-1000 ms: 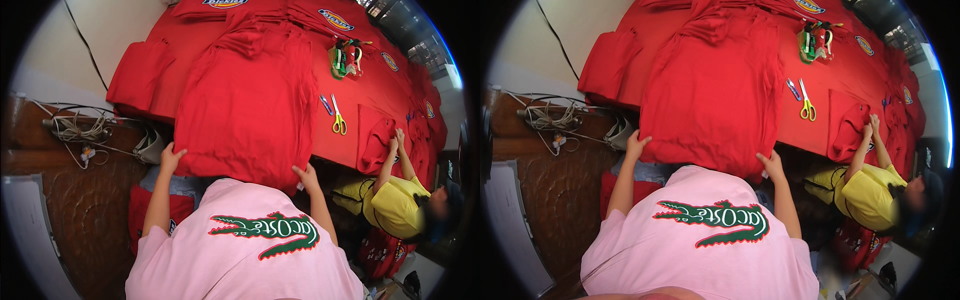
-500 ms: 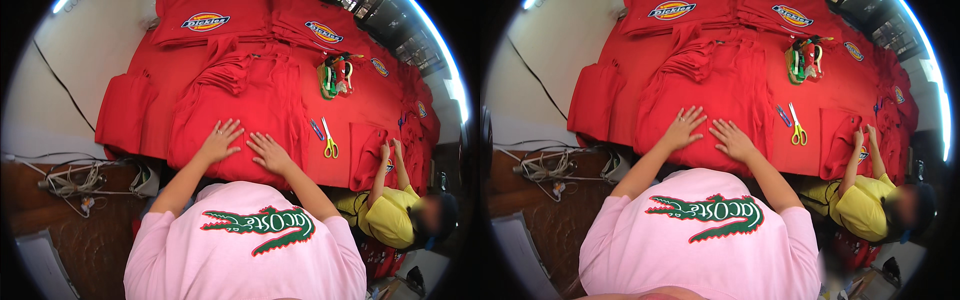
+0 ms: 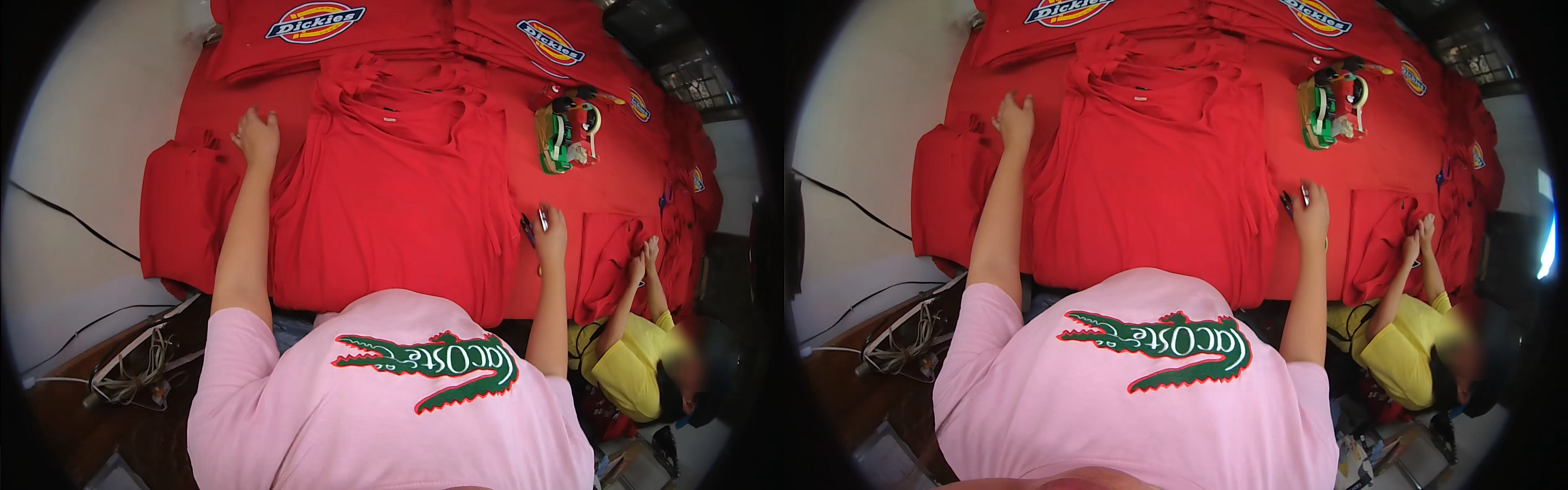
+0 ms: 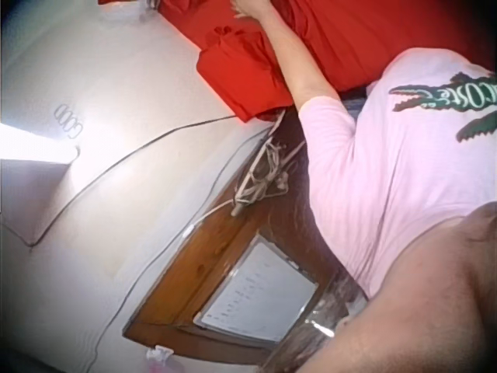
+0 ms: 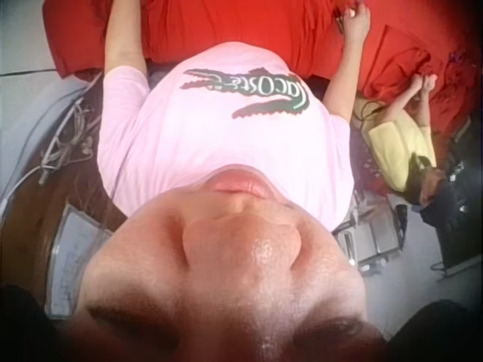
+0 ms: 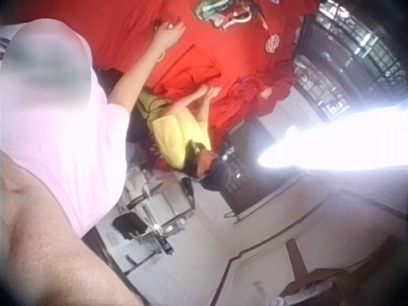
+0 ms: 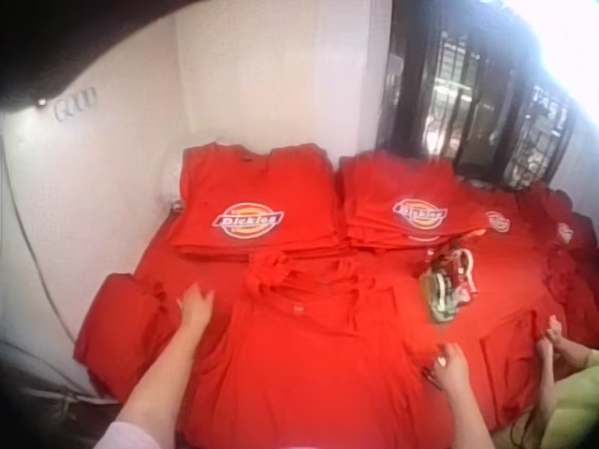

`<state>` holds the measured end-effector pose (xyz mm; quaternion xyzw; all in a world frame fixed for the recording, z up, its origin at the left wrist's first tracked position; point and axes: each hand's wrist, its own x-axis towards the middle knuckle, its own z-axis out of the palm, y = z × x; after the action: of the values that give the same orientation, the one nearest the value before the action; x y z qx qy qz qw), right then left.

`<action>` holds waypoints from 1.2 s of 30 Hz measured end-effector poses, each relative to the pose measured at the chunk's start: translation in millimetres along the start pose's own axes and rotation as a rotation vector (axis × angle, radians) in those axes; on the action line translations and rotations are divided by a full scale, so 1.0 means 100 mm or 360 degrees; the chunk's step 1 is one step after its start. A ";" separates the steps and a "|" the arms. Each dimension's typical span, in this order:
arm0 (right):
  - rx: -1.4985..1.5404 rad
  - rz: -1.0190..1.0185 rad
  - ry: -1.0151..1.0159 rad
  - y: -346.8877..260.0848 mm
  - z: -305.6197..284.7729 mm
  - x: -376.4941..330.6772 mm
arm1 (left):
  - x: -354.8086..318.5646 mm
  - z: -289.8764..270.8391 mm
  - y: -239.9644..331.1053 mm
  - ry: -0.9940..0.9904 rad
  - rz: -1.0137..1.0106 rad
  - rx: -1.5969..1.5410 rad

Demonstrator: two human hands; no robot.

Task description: The person sorts, aligns, and folds red t-shirts at a work table, occasionally using shears to trim stray threads.

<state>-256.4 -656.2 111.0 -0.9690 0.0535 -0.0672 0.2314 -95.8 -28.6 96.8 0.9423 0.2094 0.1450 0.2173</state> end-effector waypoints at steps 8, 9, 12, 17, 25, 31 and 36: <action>-0.0366 0.0006 0.0192 -0.05 0.32 -0.69 | -1.16 0.05 1.08 0.0093 0.1184 -0.0555; -0.0318 -0.0023 0.0225 -0.01 0.36 -0.65 | -1.29 0.17 1.20 -0.0067 0.1219 -0.0625; 0.0055 0.0080 0.0392 0.06 0.44 -0.47 | -1.56 0.40 1.66 -0.0333 0.1177 -0.0712; 0.1404 0.0613 0.0567 -0.26 0.45 -0.46 | -1.69 0.58 1.97 -0.0476 0.0919 -0.0850; 0.0340 0.0394 0.0023 -1.09 0.15 -1.12 | -2.15 -0.43 -0.34 0.0057 0.0476 -0.0399; 0.0524 0.0711 -0.0226 -0.92 0.31 -1.62 | -3.08 -1.10 -0.89 -0.0156 -0.0039 -0.0485; 0.0799 0.0612 -0.0237 -0.72 0.41 -1.77 | -3.16 -1.01 -0.74 -0.0096 -0.0295 -0.0550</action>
<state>-419.6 -550.6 88.8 -0.8561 0.2003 0.0378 0.4749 -431.9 -77.3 91.8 0.8716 0.2608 0.1299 0.3943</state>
